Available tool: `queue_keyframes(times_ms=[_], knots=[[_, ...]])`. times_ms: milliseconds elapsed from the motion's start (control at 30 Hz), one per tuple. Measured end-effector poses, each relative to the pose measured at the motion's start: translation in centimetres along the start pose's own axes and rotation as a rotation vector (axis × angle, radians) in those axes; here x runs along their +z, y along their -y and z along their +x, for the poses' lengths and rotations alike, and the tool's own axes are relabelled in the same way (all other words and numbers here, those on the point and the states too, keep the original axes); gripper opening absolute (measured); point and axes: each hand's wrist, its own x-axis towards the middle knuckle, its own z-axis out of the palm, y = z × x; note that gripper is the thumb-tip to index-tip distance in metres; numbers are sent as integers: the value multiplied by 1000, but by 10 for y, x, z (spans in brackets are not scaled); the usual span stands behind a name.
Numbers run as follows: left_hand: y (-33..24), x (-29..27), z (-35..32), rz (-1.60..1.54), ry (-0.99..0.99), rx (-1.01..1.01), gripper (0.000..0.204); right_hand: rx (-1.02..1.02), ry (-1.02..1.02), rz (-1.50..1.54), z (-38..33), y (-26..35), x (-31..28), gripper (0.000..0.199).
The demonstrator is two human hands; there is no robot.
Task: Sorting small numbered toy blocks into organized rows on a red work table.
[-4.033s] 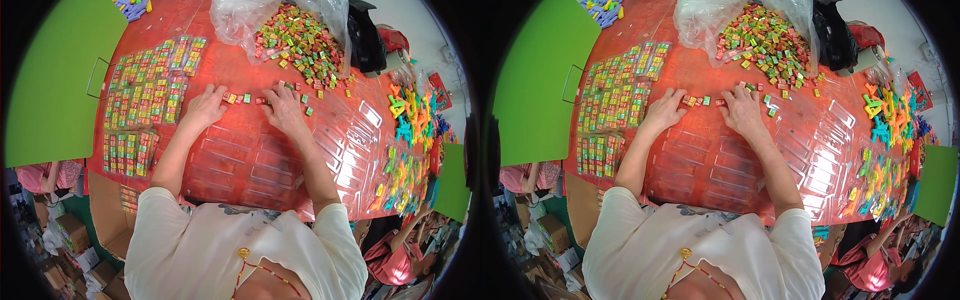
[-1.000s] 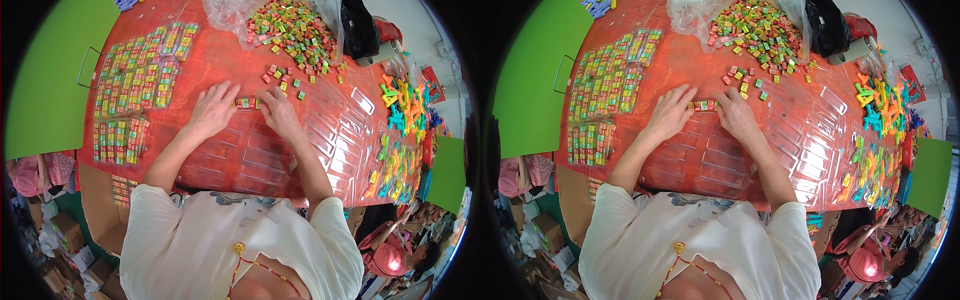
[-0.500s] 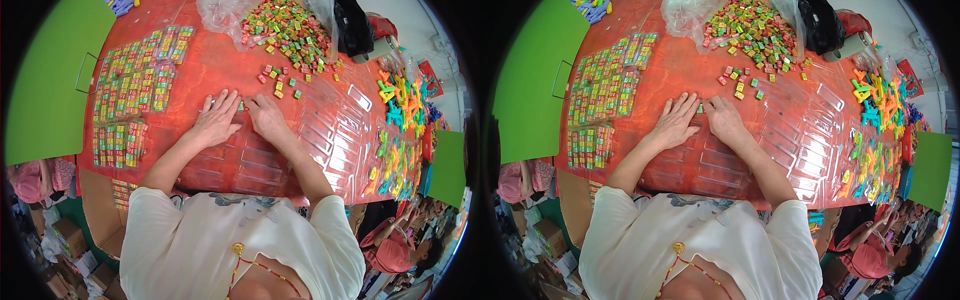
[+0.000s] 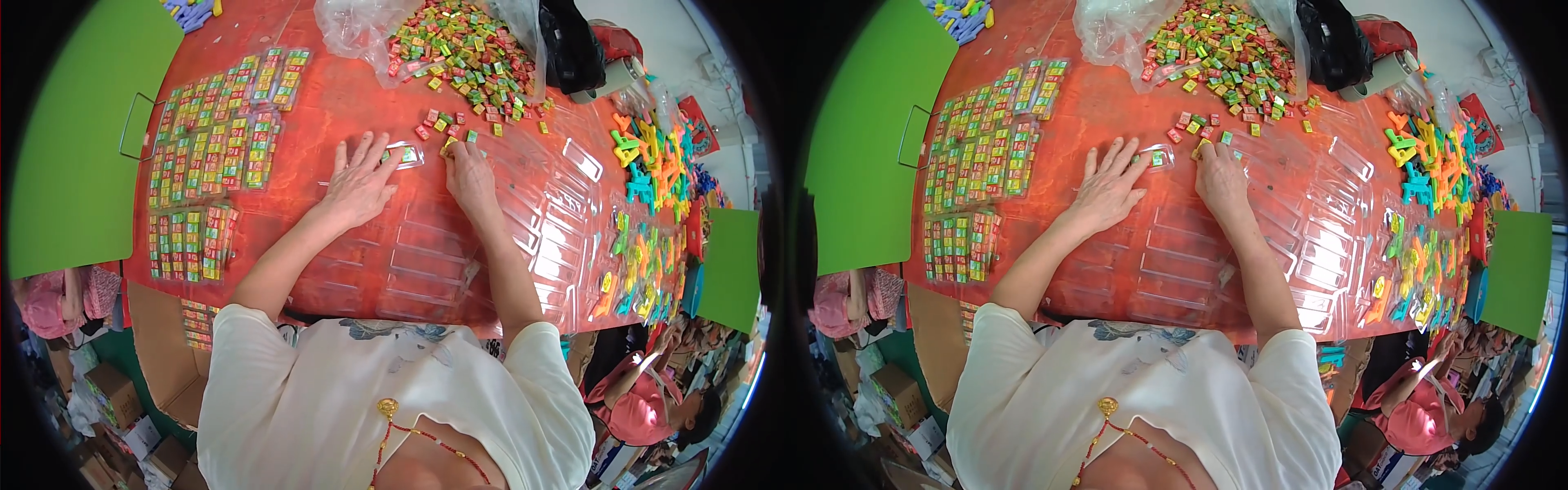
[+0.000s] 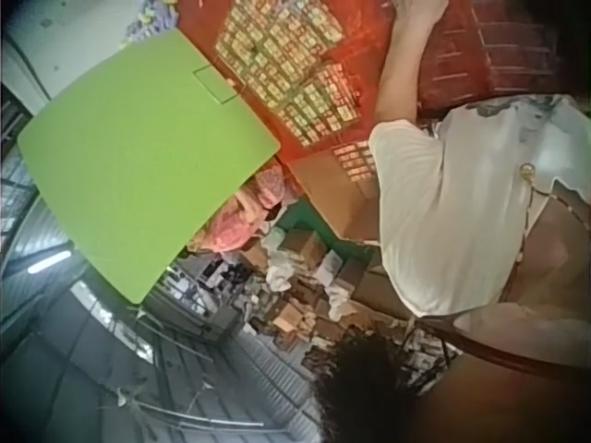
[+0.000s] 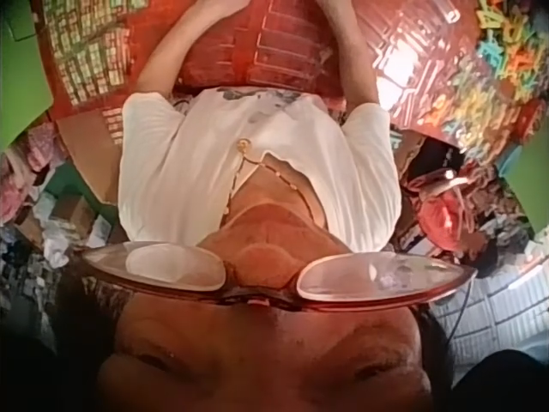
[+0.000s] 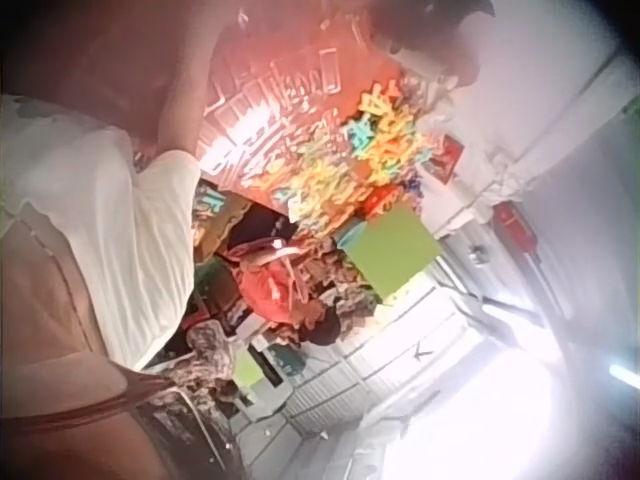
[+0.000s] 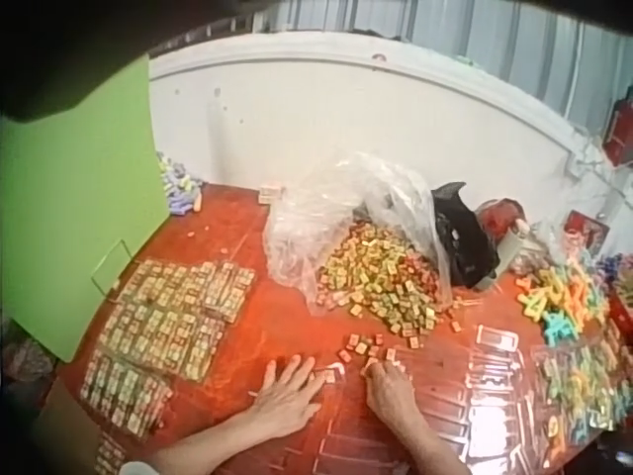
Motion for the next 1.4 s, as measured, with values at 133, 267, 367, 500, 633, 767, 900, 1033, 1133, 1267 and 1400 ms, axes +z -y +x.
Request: queue_keyframes(times_ms=[133,267,367,500,633,767,900,1033,1133,1267,1400], knots=[[4,10,15,-41,-1,22,57,22,21,105,6,9,2,14],[9,17,17,-106,-34,11,51,71,-10,112,8,8,2,16],[12,19,20,-150,-120,-16,44,66,18,28,11,12,2,17],[18,21,22,-175,-210,-53,38,111,32,50,16,17,8,18],[19,23,24,-195,-211,-73,38,27,-29,-38,18,19,13,16],[19,21,24,-236,-209,-85,37,-57,-22,-75,19,18,21,14],[20,22,24,-258,-228,-97,37,-19,-62,79,25,25,20,13],[18,22,24,-263,-223,-100,36,51,-43,233,24,42,22,12],[18,22,24,-269,-226,-101,36,6,-69,272,24,48,23,10],[20,24,24,-255,-228,-109,35,-87,-85,329,26,52,26,9],[19,24,25,-269,-246,-108,35,0,42,357,30,52,21,10]])
